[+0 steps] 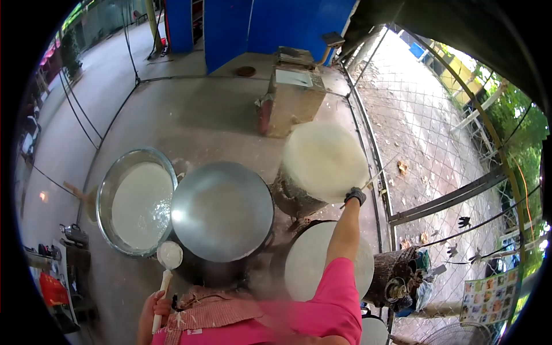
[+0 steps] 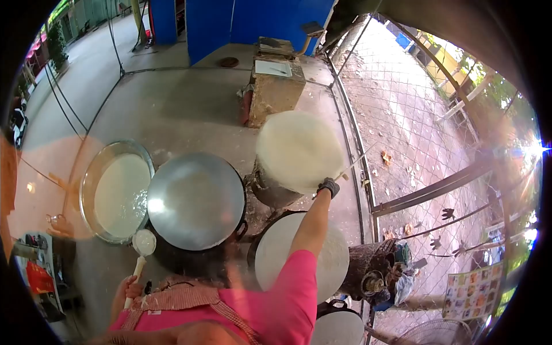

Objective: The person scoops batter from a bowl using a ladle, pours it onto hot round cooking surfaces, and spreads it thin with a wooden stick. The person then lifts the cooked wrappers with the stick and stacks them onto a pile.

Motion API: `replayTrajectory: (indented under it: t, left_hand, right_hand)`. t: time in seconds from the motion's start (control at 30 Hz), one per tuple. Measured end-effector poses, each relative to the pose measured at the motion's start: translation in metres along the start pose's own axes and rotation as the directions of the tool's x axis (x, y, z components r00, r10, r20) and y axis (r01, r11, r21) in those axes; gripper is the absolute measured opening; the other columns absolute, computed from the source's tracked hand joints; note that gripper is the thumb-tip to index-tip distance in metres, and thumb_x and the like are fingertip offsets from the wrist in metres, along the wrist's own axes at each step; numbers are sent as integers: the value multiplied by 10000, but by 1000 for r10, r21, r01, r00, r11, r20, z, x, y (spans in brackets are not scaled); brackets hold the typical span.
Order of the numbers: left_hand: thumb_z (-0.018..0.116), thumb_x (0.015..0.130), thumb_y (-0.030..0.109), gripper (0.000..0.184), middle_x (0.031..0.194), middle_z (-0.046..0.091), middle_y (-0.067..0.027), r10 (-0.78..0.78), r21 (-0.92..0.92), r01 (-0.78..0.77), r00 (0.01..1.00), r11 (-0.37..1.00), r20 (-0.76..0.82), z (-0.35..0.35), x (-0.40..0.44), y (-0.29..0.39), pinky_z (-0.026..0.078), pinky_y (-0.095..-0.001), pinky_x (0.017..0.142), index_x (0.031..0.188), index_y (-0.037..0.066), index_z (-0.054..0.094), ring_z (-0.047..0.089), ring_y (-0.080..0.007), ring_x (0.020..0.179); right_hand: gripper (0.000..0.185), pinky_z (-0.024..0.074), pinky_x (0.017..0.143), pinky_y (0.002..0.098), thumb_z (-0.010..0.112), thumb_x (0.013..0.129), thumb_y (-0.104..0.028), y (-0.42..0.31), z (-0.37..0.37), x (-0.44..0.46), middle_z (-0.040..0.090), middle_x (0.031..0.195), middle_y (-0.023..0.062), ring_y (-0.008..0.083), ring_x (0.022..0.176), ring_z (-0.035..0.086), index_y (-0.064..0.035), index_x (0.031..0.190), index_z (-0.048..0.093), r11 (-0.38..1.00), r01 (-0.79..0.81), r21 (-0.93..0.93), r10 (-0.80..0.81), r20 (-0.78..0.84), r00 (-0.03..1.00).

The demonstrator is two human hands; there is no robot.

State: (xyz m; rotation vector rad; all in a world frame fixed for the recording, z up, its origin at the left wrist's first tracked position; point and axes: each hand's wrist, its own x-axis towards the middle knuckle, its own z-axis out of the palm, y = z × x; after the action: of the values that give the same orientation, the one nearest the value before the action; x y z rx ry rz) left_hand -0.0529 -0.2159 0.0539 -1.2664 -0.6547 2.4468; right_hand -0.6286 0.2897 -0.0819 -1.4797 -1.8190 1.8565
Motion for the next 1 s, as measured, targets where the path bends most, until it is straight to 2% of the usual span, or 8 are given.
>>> replayTrajectory:
  t: [0.17, 0.3, 0.4, 0.47, 0.53, 0.73, 0.8, 1.0]
  left_hand:
    - [427, 841, 256, 333, 464, 315, 10, 68, 73, -68, 998, 995, 3, 3, -7, 15, 283, -207, 343, 561, 95, 349, 313, -74, 374]
    - [413, 861, 304, 343, 456, 334, 42, 480, 484, -482, 866, 730, 138, 16, -26, 13, 266, -202, 329, 567, 130, 370, 320, -71, 361]
    - [401, 870, 368, 389, 450, 304, 69, 537, 641, -544, 810, 542, 234, 18, -44, 50, 242, -188, 315, 560, 142, 336, 292, -39, 358]
    - [453, 837, 406, 427, 425, 303, 25, 14, 252, -138, 900, 958, 436, -22, -37, 139, 262, -187, 296, 548, 115, 332, 306, -60, 343]
    - [422, 871, 172, 302, 531, 334, 4, 299, 309, -496, 807, 812, 508, -23, -52, 181, 261, -162, 290, 1151, 266, 359, 289, -73, 362]
    - [456, 840, 123, 206, 616, 388, 4, 427, 611, -582, 812, 537, 399, -20, -47, 365, 269, -153, 292, 1035, 127, 391, 307, -43, 398]
    - [456, 838, 115, 121, 565, 364, 17, 464, 693, -371, 884, 618, 59, -25, -22, 424, 238, -163, 290, 947, 109, 405, 312, -39, 388]
    - [454, 840, 118, 83, 546, 350, 22, 258, 614, -114, 955, 781, -150, -40, 5, 456, 223, -164, 292, 908, 108, 408, 306, -38, 382]
  right_hand:
    - [516, 451, 640, 387, 583, 696, -465, -6, -24, -92, 604, 790, 169, 308, 755, 588, -4, 924, 546, 723, 270, -636, -512, -231, 827]
    - [436, 431, 660, 393, 541, 752, -373, 31, 3, -130, 600, 812, 190, 350, 753, 563, 10, 959, 544, 341, 795, -503, -841, 216, 497]
    - [410, 423, 683, 372, 574, 734, -353, 80, 55, -169, 597, 813, 217, 359, 774, 557, 28, 884, 595, 355, 845, -400, -481, 697, 532]
    - [414, 431, 686, 382, 588, 715, -364, 90, 73, -297, 592, 838, 221, 354, 774, 561, 7, 897, 604, 5, 923, -384, -442, 827, 346]
    - [465, 446, 681, 390, 590, 678, -423, 137, 114, -349, 598, 819, 202, 332, 772, 574, -1, 874, 608, -87, 949, -302, -337, 906, 257]
    - [367, 446, 639, 391, 549, 689, -398, 258, 166, -586, 575, 718, 204, 325, 703, 570, -48, 787, 606, -485, 867, 119, 161, 986, -45]
    - [301, 438, 592, 400, 513, 724, -356, 273, 161, -643, 570, 675, 177, 317, 662, 565, -65, 745, 586, -510, 837, 200, 253, 964, -76]
    - [263, 433, 532, 407, 482, 760, -325, 338, 109, -583, 567, 623, 157, 318, 606, 560, -80, 723, 571, -498, 867, 6, 124, 990, 65]
